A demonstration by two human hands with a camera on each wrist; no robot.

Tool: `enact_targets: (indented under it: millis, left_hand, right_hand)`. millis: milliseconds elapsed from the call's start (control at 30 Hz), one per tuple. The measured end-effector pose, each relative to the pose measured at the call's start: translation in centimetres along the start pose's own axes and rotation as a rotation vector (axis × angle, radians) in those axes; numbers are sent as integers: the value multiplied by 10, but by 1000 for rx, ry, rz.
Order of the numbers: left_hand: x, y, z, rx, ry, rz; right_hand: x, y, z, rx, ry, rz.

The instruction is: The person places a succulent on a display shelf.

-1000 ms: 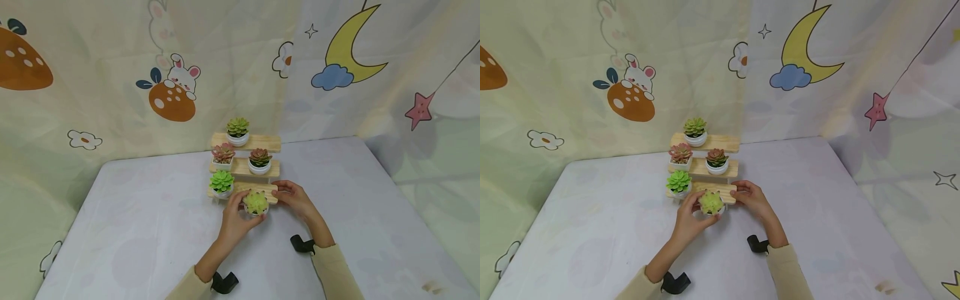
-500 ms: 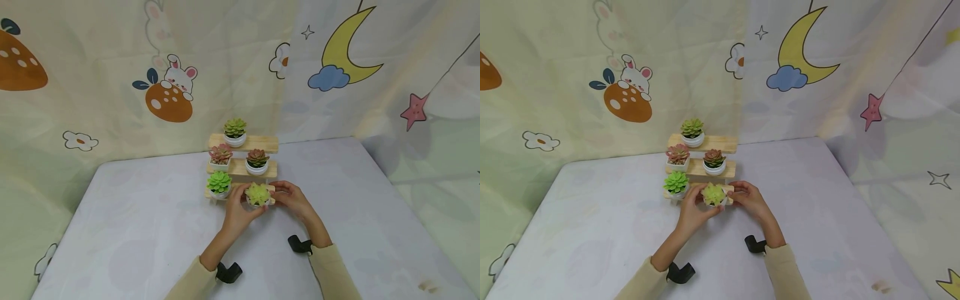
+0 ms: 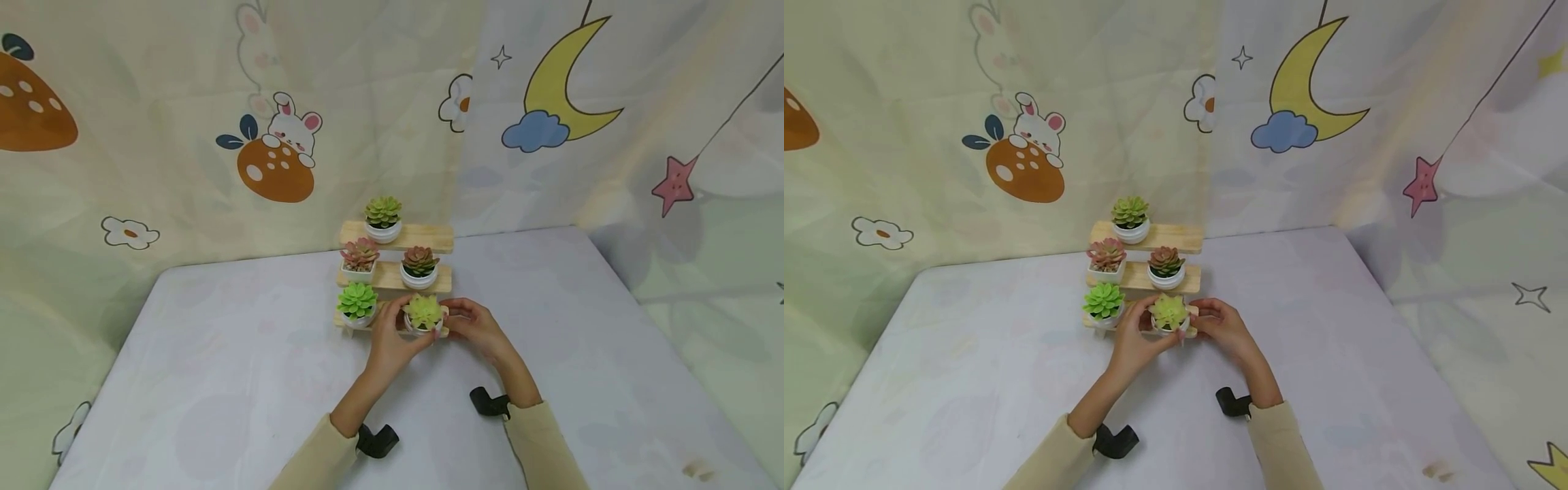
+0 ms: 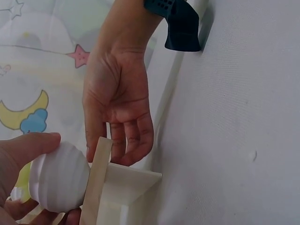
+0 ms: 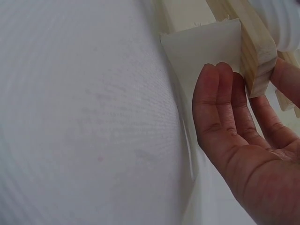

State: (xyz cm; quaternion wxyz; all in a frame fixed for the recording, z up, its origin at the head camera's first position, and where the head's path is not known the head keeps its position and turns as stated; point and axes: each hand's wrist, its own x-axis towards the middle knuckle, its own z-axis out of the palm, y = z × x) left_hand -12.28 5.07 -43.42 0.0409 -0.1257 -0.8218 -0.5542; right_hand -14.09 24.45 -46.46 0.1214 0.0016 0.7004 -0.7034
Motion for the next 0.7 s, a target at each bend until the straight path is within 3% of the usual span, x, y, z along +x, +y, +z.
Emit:
enact_targets:
  millis: [400, 700]
  left_hand:
    - [2, 0, 1, -24, -58, -19]
    - [-3, -1, 0, -18, -171, -71]
  right_hand:
    - [-1, -1, -3, 10, -16, -13]
    - [-5, -2, -8, -70, -2, 0]
